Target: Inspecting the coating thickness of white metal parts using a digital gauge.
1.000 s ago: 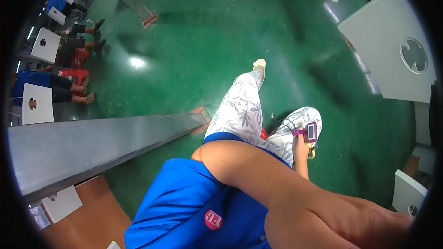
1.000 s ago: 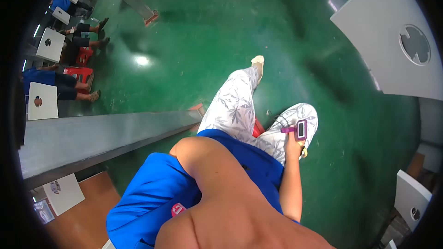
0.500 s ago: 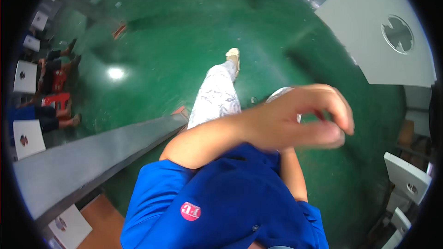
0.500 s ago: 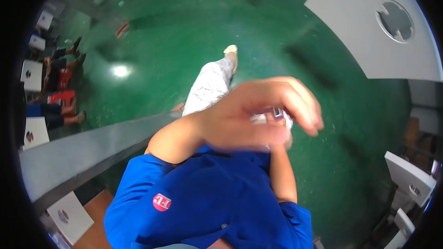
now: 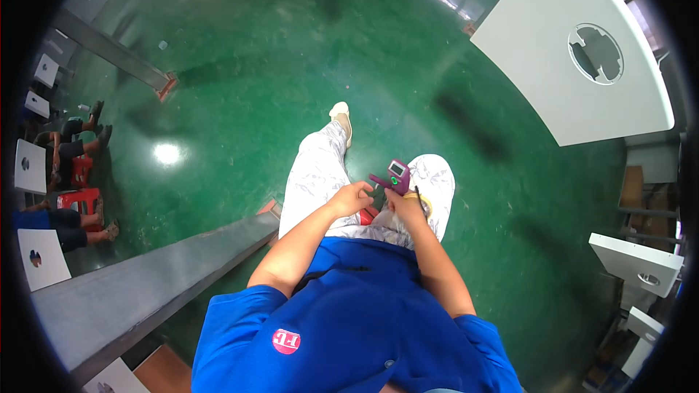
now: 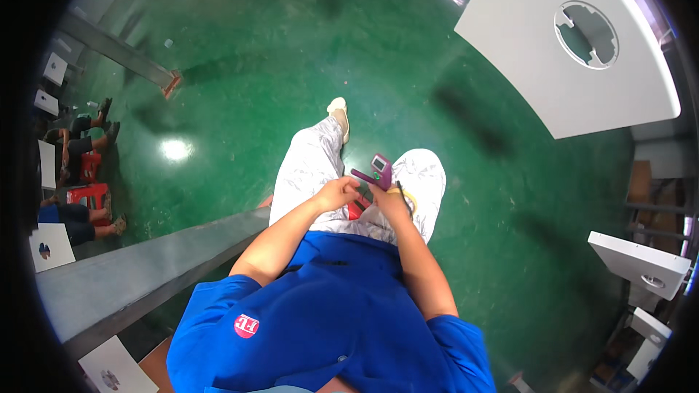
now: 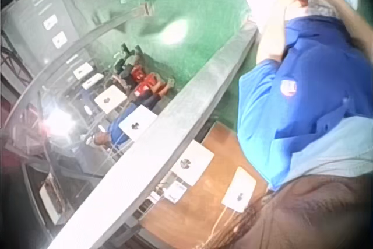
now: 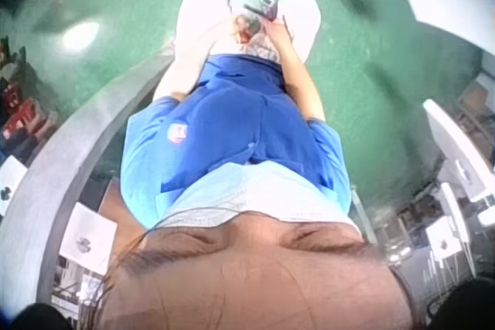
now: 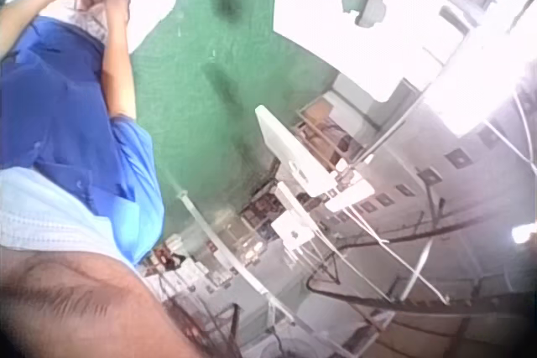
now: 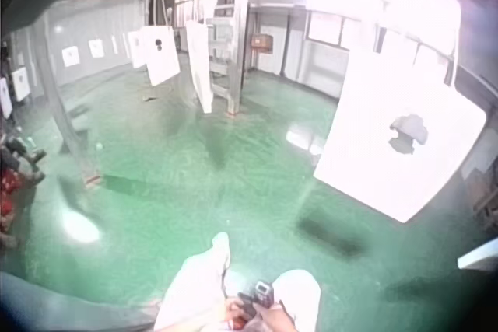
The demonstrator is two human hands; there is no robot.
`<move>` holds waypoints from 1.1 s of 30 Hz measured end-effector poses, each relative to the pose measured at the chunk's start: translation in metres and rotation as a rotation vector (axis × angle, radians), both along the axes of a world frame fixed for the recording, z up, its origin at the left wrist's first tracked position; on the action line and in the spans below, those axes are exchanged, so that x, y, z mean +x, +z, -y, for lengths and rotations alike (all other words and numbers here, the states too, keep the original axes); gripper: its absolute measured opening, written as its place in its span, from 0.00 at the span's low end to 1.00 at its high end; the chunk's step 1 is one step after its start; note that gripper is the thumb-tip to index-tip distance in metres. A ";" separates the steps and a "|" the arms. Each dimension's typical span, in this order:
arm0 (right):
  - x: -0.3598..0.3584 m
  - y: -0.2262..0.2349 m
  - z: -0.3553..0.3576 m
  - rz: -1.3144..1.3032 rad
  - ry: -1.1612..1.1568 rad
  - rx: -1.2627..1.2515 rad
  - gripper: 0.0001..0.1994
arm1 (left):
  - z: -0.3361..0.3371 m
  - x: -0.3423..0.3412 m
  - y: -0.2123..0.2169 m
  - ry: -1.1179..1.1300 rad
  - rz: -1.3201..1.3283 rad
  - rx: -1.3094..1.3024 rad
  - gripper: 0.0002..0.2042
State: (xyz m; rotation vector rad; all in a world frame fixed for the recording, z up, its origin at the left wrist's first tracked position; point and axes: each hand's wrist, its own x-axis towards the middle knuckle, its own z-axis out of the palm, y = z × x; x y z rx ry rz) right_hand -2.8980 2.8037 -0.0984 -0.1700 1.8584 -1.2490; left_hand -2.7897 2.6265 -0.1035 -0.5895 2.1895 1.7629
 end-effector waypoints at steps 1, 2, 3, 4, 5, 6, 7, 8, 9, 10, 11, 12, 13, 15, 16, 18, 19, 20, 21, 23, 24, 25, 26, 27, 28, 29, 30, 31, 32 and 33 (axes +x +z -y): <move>0.004 0.017 0.016 0.053 0.072 0.128 0.13 | 0.006 0.001 -0.010 0.052 -0.023 0.075 0.09; 0.016 0.027 0.028 0.063 0.026 0.029 0.14 | 0.011 0.001 -0.014 0.091 -0.049 0.152 0.08; 0.028 0.031 0.034 0.076 -0.019 -0.069 0.17 | 0.014 0.003 -0.016 0.131 -0.073 0.229 0.07; 0.027 0.000 0.030 -0.045 0.059 0.197 0.16 | 0.015 -0.007 0.000 0.156 -0.069 0.349 0.07; 0.030 -0.026 0.028 0.098 0.070 0.089 0.20 | 0.017 -0.009 0.003 0.191 -0.056 0.395 0.06; 0.032 -0.038 0.025 0.110 0.108 0.033 0.21 | 0.020 -0.007 0.002 0.234 -0.041 0.442 0.06; 0.031 -0.045 0.024 0.076 0.155 0.004 0.22 | 0.022 -0.006 0.002 0.276 -0.027 0.491 0.05; 0.032 -0.037 0.028 0.047 0.207 -0.023 0.23 | 0.022 -0.001 0.003 0.235 -0.022 0.385 0.04; 0.029 -0.027 0.026 -0.070 0.288 0.092 0.23 | 0.023 0.002 0.005 0.232 -0.058 0.362 0.05; 0.029 -0.005 0.027 0.021 0.296 0.139 0.23 | 0.021 0.005 0.007 0.225 -0.075 0.339 0.05; 0.029 0.007 0.029 0.113 0.301 0.187 0.22 | 0.021 0.006 0.008 0.216 -0.092 0.315 0.05; 0.028 -0.022 0.026 0.102 0.265 0.135 0.23 | 0.021 0.004 0.009 0.229 -0.093 0.314 0.05; 0.028 -0.020 0.026 0.038 0.290 0.155 0.23 | 0.021 0.003 0.009 0.243 -0.089 0.313 0.05; 0.034 -0.016 0.022 -0.079 0.339 0.207 0.23 | 0.019 0.009 0.010 0.232 -0.062 0.302 0.06; 0.039 -0.017 0.019 -0.143 0.267 0.209 0.26 | 0.019 0.008 0.010 0.233 -0.055 0.311 0.06; 0.047 -0.030 0.013 -0.207 0.151 0.252 0.30 | 0.015 0.009 0.011 0.238 -0.046 0.349 0.06; 0.052 -0.030 0.010 -0.152 0.141 0.205 0.29 | 0.013 0.014 0.008 0.252 -0.040 0.377 0.06; 0.052 -0.023 0.009 -0.102 0.131 0.156 0.28 | 0.012 0.017 0.006 0.265 -0.040 0.403 0.06; 0.051 -0.016 0.009 -0.053 0.122 0.108 0.27 | 0.012 0.019 0.003 0.280 -0.040 0.429 0.06; 0.051 0.012 0.011 0.017 0.116 0.086 0.21 | 0.012 0.024 0.001 0.311 -0.019 0.452 0.07; 0.052 0.013 0.008 0.047 0.093 0.074 0.20 | 0.009 0.025 0.001 0.319 -0.023 0.453 0.07; 0.052 0.011 0.007 0.081 0.070 0.061 0.19 | 0.009 0.025 0.003 0.329 -0.022 0.453 0.07; 0.049 0.012 0.005 0.117 0.085 -0.014 0.19 | 0.010 0.026 0.005 0.328 -0.017 0.460 0.08; 0.049 0.003 0.002 0.134 0.059 -0.077 0.18 | 0.008 0.026 0.006 0.356 -0.027 0.544 0.08; 0.050 -0.013 -0.001 0.156 0.018 -0.123 0.19 | 0.008 0.024 0.009 0.347 -0.022 0.529 0.07; 0.051 -0.019 0.000 0.177 -0.012 -0.167 0.19 | 0.008 0.024 0.007 0.348 -0.021 0.516 0.06; 0.052 -0.023 -0.002 0.178 -0.011 -0.166 0.19 | 0.009 0.025 0.005 0.346 -0.015 0.529 0.06; 0.053 -0.019 -0.001 0.179 -0.003 -0.162 0.19 | 0.013 0.028 -0.001 0.353 -0.011 0.544 0.05; 0.054 -0.015 0.000 0.180 0.004 -0.159 0.19 | 0.015 0.030 -0.007 0.359 -0.008 0.558 0.04; 0.053 -0.011 0.001 0.191 0.023 -0.148 0.18 | 0.015 0.032 -0.012 0.376 0.007 0.561 0.03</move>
